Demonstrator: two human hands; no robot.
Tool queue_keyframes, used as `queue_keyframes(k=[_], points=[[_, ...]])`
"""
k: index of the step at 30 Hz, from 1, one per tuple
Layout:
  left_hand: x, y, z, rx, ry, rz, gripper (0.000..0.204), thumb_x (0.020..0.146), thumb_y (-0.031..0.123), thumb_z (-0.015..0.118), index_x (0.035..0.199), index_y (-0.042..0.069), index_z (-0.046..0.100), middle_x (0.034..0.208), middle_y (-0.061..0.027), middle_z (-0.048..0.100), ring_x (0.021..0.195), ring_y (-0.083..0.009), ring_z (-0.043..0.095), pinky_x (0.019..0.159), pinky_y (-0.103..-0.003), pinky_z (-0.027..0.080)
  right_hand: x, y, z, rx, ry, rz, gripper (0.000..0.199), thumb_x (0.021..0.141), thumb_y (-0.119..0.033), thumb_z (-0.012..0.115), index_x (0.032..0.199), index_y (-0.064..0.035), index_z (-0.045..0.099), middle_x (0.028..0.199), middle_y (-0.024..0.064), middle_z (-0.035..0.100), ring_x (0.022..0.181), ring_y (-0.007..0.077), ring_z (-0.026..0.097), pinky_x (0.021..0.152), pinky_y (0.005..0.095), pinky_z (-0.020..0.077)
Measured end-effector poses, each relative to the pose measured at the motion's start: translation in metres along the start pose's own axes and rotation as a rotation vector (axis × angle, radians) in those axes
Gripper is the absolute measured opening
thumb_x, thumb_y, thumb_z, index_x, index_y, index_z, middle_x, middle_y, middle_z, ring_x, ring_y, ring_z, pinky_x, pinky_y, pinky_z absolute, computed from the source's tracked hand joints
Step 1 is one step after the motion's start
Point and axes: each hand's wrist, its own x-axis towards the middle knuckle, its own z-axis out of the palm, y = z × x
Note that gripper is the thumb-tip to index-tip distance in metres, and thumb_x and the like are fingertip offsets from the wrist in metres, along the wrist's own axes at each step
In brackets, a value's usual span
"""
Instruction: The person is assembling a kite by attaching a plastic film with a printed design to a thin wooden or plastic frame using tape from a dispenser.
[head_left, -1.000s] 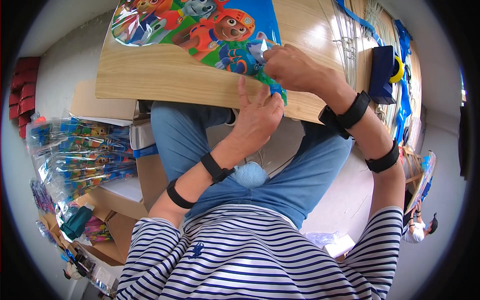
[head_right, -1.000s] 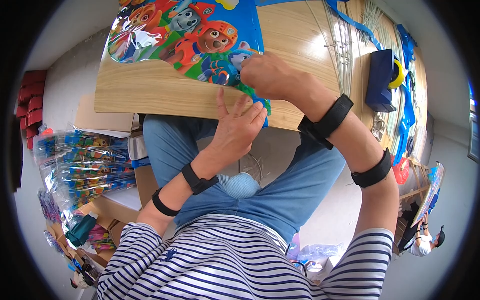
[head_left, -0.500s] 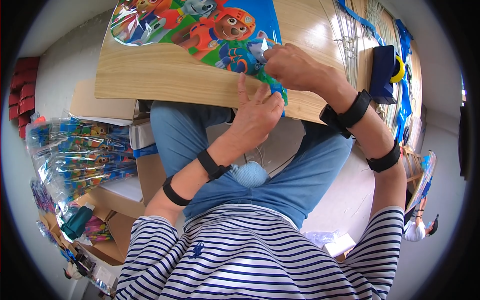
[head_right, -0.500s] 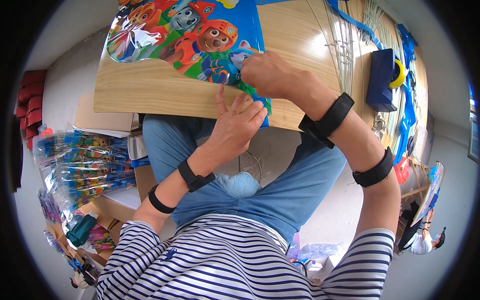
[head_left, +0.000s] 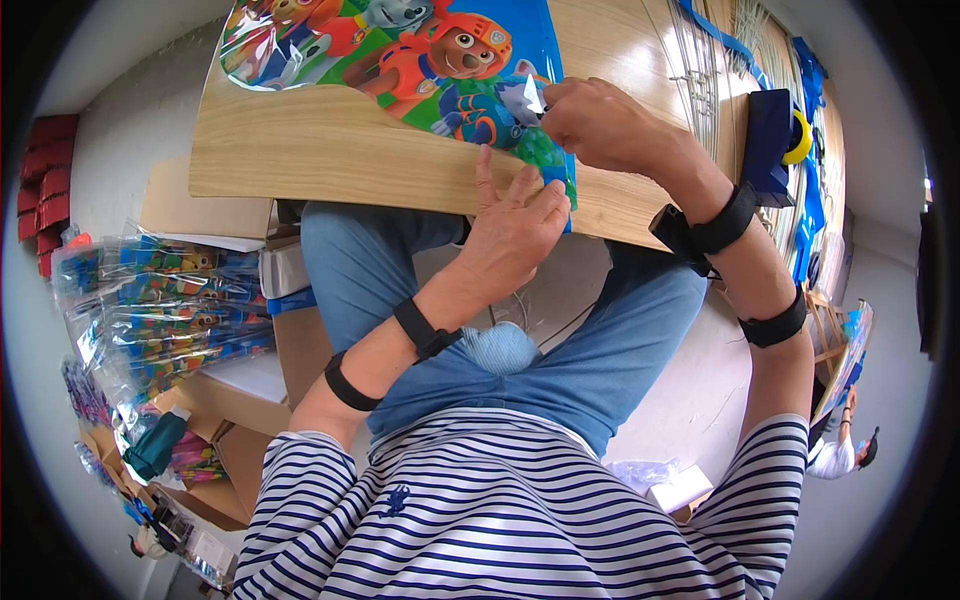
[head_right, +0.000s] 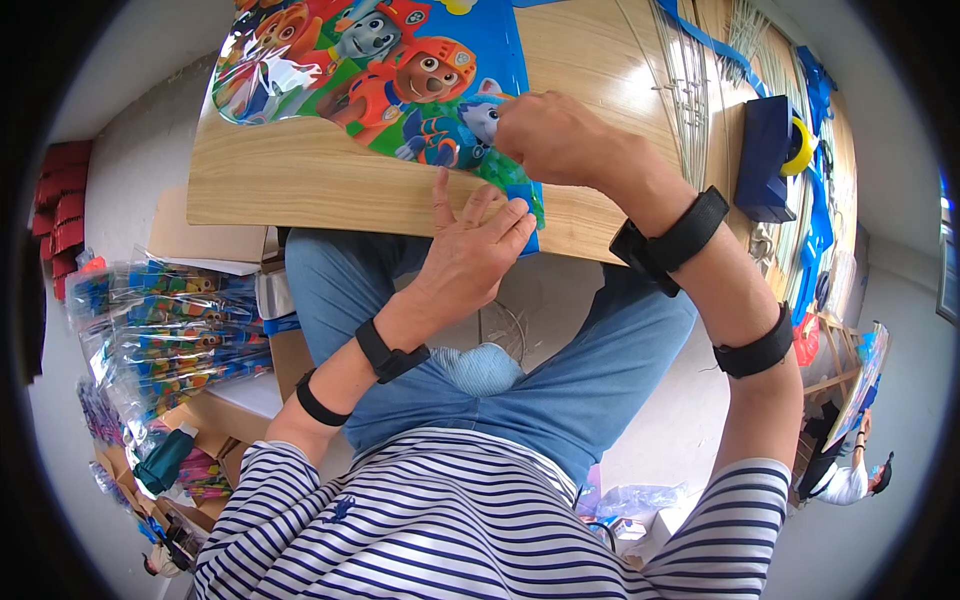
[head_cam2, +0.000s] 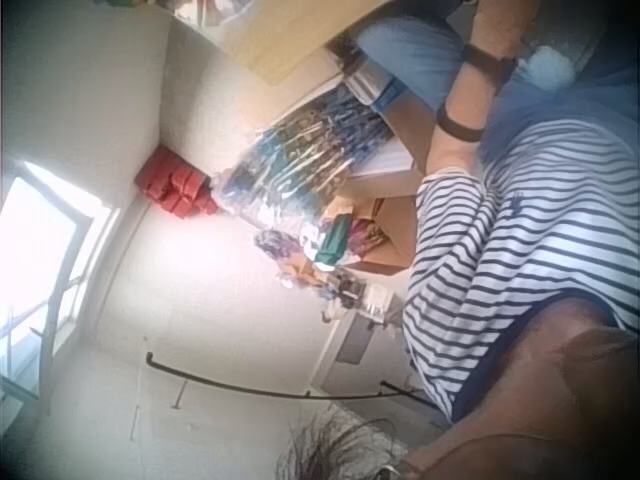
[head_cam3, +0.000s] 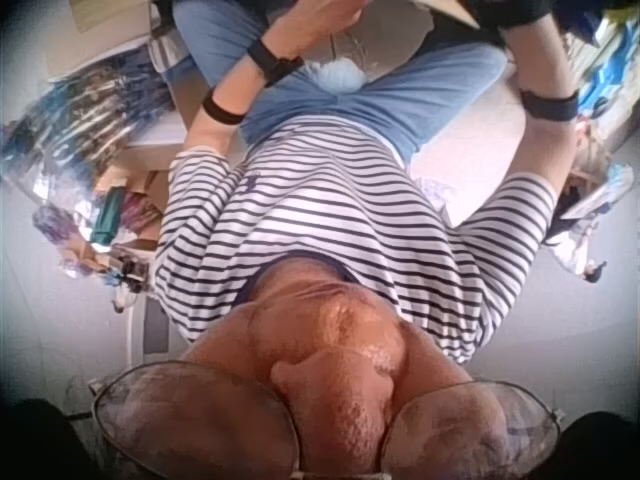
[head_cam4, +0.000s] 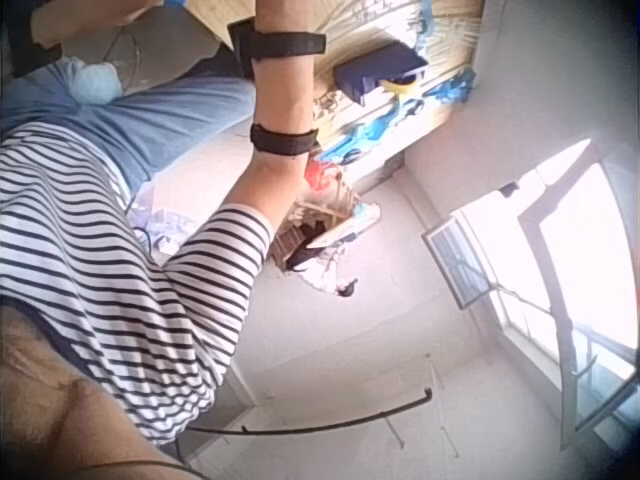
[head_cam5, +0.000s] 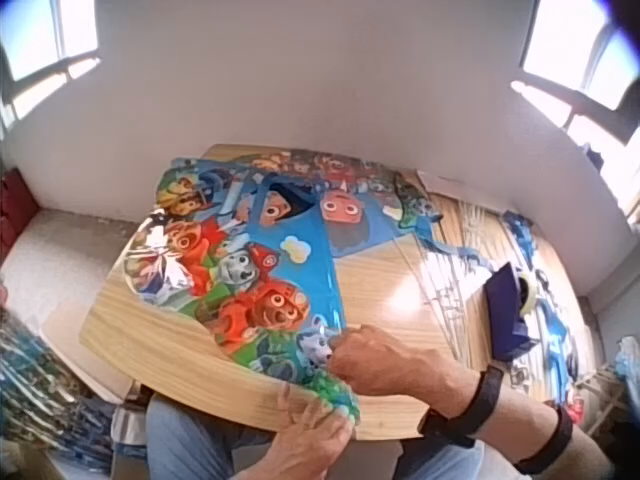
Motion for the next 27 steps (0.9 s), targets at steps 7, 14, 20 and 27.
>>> queue_keyframes(k=[7,14,20,27], points=[[-0.0014,-0.0006,0.0008,-0.055,-0.009,-0.012,0.042,0.073,0.005,0.069,0.115,0.005,0.066,0.123,-0.0057,0.054,0.122,-0.0288,0.048,0.112,-0.071,0.009,-0.0058,0.0043,0.0031,0.044,0.138,-0.083,0.006,0.065,0.002,0.060,0.067,-0.0011,0.065,0.080,0.0166,0.063,0.076,0.0372,0.062,0.063,0.0460,0.0472],[-0.0032,-0.0015,0.0013,-0.074,-0.016,-0.017,0.045,0.073,0.007,0.071,0.118,0.005,0.065,0.127,-0.0061,0.052,0.124,-0.0285,0.048,0.111,-0.072,0.009,-0.0081,0.0045,0.0018,-0.021,0.181,-0.099,0.006,0.069,0.000,0.061,0.068,-0.0016,0.066,0.080,0.0168,0.063,0.077,0.0369,0.063,0.065,0.0450,0.0495],[-0.0046,-0.0024,0.0016,-0.083,-0.011,-0.018,0.048,0.073,0.009,0.072,0.120,0.005,0.063,0.129,-0.0058,0.052,0.125,-0.0279,0.047,0.111,-0.072,0.010,-0.0075,0.0015,-0.0014,0.014,0.063,0.009,0.003,0.069,0.000,0.066,0.071,0.0003,0.064,0.082,0.0133,0.059,0.086,0.0335,0.058,0.073,0.0436,0.0456],[-0.0041,-0.0030,-0.0004,-0.092,-0.031,-0.023,0.052,0.070,0.010,0.075,0.120,0.005,0.063,0.130,-0.0066,0.051,0.127,-0.0289,0.044,0.111,-0.072,0.009,-0.0045,0.0026,0.0031,0.036,0.130,-0.065,0.007,0.065,0.004,0.061,0.068,-0.0004,0.065,0.083,0.0169,0.063,0.079,0.0373,0.062,0.066,0.0456,0.0484]])
